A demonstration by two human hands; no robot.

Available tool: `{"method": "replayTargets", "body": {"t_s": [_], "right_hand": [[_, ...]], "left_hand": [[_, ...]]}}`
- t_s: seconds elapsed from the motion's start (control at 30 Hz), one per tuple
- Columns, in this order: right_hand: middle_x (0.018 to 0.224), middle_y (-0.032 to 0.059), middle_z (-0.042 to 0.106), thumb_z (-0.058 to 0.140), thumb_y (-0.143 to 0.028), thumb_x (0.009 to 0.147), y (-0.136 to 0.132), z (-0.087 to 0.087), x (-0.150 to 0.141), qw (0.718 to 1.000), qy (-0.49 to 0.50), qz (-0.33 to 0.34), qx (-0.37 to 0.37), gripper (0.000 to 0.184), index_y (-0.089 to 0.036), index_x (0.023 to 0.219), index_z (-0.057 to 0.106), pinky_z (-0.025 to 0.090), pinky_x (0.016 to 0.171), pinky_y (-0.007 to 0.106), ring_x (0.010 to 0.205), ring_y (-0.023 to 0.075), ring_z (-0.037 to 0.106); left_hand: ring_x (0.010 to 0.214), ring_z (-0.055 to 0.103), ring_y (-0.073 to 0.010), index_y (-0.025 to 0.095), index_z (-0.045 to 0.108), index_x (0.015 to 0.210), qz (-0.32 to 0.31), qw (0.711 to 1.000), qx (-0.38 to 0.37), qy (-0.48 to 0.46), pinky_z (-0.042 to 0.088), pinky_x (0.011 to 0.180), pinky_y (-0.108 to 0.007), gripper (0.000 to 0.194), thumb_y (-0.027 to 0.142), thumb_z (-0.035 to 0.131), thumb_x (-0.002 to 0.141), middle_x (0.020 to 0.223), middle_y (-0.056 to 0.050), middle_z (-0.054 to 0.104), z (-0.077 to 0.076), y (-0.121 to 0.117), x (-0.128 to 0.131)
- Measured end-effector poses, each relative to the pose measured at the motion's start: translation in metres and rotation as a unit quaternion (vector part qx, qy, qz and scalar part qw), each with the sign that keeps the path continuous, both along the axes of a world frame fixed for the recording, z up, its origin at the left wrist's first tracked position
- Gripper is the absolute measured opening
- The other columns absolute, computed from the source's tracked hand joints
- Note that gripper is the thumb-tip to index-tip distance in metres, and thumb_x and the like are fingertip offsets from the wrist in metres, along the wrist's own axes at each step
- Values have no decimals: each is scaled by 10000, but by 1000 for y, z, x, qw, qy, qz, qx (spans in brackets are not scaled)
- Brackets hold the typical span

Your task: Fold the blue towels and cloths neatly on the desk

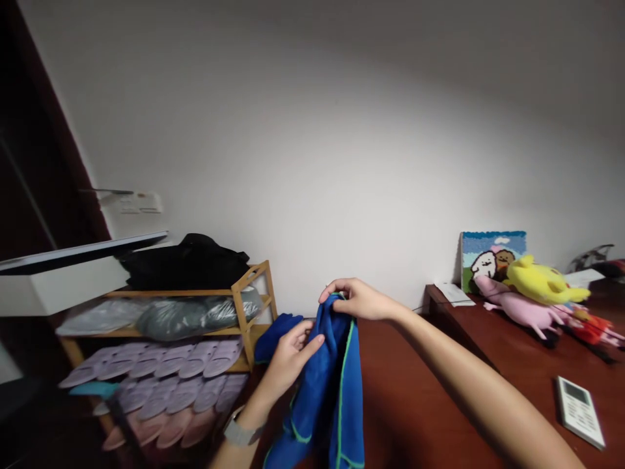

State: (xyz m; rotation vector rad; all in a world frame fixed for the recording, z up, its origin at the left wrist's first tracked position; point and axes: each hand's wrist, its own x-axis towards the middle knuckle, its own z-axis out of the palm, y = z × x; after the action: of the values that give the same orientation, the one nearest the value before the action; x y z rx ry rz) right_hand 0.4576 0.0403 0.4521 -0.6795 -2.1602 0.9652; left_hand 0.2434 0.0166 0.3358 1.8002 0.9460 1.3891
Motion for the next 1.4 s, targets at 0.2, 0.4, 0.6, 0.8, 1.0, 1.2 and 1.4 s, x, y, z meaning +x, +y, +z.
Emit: {"method": "replayTargets", "body": {"t_s": [0.2,0.4,0.6,0.8,1.0,1.2,1.4], "right_hand": [[1069,6,676,655,-65,743,-47,-11,47,986,-134,-34,89,559,-242,1273,622,467,745,229,891,140,608],[973,62,706,527,-38,803,-65,-120,83,897,-293,-274,184,234,-201,915,653,432,802,282,964,217,635],[854,56,687,466,-245,964,-88,-186,132,830,-283,-423,230,207,-227,813,607,431,727,299,826,219,609],[1011,118,712,459,-288,1009,-138,-148,189,728,-241,-462,445,233,-188,1026,669,459,897,378,986,275,623],[1077,78,724,395,-298,1047,-175,-133,215,719,-190,-512,429,356,-221,1313,619,498,768,315,934,225,698],[1179,67,737,414,-402,1056,-176,-151,228,765,-129,-505,379,352,-263,1307,617,543,794,294,986,226,733],[1183,69,761,404,-497,1032,-117,-189,243,813,-162,-493,264,403,-271,1240,665,576,855,352,1029,268,738]], "left_hand": [[690,674,-174,173,732,967,37,999,-30,14,522,613,-257,417,528,792,756,766,-30,730,34,-44,-43],[687,663,-169,182,751,934,130,990,17,42,519,606,-251,363,489,776,742,767,-22,729,65,-84,-67],[955,728,-232,251,783,992,148,963,62,216,571,857,-315,296,490,687,845,1023,-44,792,69,-121,-91],[917,740,-216,304,788,945,183,896,139,381,568,859,-283,350,563,553,934,980,-1,799,59,-154,-125],[848,726,-224,292,740,845,261,879,154,369,549,783,-280,461,685,510,912,895,-9,776,49,-156,-152],[746,700,-201,292,665,836,319,862,77,386,484,697,-255,417,666,493,901,802,30,755,20,-132,-157],[717,678,-207,292,666,785,316,818,29,480,417,655,-264,403,681,595,867,718,39,727,-9,-75,-155]]}}
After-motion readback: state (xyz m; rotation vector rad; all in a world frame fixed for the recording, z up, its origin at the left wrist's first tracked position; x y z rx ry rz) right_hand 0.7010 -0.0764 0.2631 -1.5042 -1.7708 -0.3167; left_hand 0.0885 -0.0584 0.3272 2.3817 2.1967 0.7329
